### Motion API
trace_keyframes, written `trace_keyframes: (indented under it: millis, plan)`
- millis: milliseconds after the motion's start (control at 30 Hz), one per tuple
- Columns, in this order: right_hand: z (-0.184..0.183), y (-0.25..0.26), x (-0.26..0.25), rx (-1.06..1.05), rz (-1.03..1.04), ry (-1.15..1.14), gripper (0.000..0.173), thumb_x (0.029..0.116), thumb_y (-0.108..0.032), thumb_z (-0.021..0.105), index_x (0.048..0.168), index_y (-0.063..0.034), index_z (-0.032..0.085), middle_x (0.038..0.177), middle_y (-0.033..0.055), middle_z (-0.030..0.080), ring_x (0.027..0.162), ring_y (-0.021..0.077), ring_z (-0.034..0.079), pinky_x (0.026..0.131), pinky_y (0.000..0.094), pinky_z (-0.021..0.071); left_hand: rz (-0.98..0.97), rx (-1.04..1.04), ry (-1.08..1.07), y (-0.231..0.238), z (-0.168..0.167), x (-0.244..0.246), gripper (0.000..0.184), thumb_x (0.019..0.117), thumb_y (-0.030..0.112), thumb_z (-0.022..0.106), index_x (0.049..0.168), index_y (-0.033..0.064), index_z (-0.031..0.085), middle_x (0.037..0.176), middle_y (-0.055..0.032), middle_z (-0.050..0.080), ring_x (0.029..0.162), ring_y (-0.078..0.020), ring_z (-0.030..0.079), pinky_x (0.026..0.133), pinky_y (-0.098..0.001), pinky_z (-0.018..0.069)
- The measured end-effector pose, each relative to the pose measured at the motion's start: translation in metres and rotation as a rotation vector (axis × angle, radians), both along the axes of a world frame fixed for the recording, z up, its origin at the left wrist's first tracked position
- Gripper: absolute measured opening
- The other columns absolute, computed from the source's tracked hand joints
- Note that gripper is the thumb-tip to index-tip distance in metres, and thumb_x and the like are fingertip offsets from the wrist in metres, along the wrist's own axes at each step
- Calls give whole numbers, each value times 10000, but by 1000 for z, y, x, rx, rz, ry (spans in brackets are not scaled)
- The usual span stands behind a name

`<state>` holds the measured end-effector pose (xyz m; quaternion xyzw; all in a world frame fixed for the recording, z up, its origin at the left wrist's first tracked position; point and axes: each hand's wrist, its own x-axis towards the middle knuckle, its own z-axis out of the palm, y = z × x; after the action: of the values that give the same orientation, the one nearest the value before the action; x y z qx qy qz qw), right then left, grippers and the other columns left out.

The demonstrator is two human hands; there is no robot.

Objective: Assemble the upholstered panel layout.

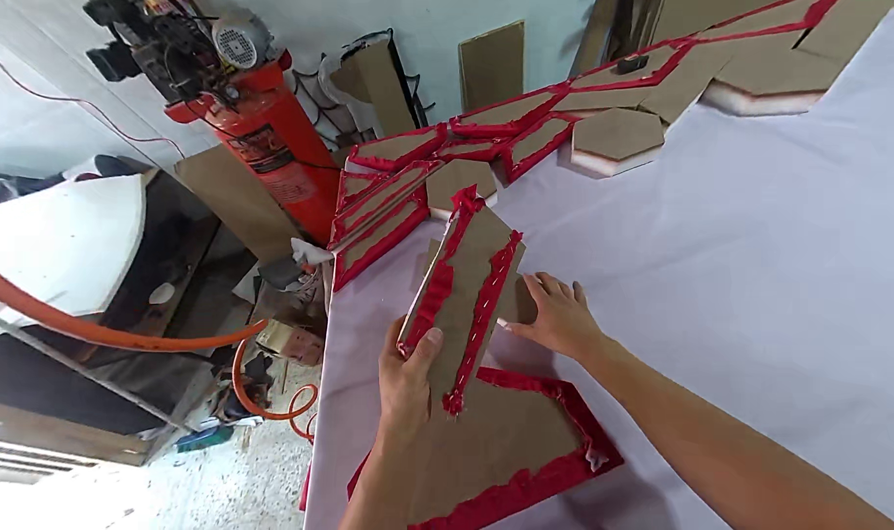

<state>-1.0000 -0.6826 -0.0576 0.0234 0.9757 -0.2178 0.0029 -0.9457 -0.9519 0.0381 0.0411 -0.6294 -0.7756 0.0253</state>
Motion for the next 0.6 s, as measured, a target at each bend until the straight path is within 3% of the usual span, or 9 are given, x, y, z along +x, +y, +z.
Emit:
trace_keyframes:
  millis: [67, 133, 167, 233, 367, 467, 533, 600]
  plan:
    - [-2, -3, -9, 63, -16, -73, 1170, 703, -801, 725, 1604, -160, 342, 1564, 181, 429, 1427, 393, 422, 1143, 695, 293, 37, -34, -16, -3, 0, -3, 560, 836, 283, 793, 1318, 72, 602, 1032, -122, 725, 881, -210, 728, 763, -401, 634]
    - [-5, -4, -14, 90, -17, -45, 1141, 693, -760, 754, 1588, -162, 376, 1462, 183, 517, 1320, 394, 506, 1039, 647, 416, 69, -50, -33, -9, -1, -8, 599, 822, 303, 808, 1332, 72, 596, 1047, -116, 725, 899, -205, 726, 776, -395, 632]
    - [-6, -2, -13, 75, -14, -10, 1115, 689, -732, 771, 1572, -156, 407, 1427, 197, 540, 1282, 406, 527, 1012, 643, 433, 85, -55, -45, -14, -1, -10, 600, 822, 319, 810, 1330, 77, 599, 1044, -113, 727, 895, -203, 728, 772, -392, 633]
    - [-1, 7, -5, -7, -22, 115, 1034, 678, -667, 814, 1514, -146, 500, 1375, 252, 564, 1228, 468, 545, 989, 701, 417, 116, -47, -60, -29, -5, -18, 532, 855, 316, 778, 1308, 88, 616, 1027, -111, 730, 878, -196, 726, 752, -386, 630]
    - [3, 57, 14, 16, -134, 283, 1014, 700, -769, 666, 1496, -156, 531, 1355, 311, 555, 1169, 548, 556, 890, 760, 417, 228, -61, -128, -80, -29, -44, 399, 988, 260, 645, 1331, 65, 581, 1038, -117, 723, 890, -202, 723, 773, -403, 625]
    - [-22, 99, 31, 96, -239, 271, 1011, 736, -789, 619, 1526, -170, 497, 1448, 332, 488, 1257, 590, 496, 973, 789, 356, 221, -118, -266, -127, -58, -79, 377, 1020, 255, 626, 1324, 38, 576, 1057, -139, 726, 920, -221, 721, 803, -429, 616]
    - [-52, 113, 42, 180, -234, 365, 968, 792, -813, 507, 1526, -182, 501, 1489, 307, 469, 1282, 567, 491, 1000, 761, 346, 134, -170, -374, -154, -75, -107, 403, 1026, 288, 612, 1350, 52, 565, 1092, -148, 720, 953, -236, 712, 825, -446, 603]
    - [-72, 118, 46, 213, -233, 462, 941, 809, -804, 482, 1525, -194, 505, 1512, 295, 455, 1289, 550, 495, 1003, 738, 344, 41, -242, -408, -171, -87, -136, 426, 1019, 315, 621, 1359, 65, 567, 1112, -149, 716, 975, -245, 706, 850, -461, 593]
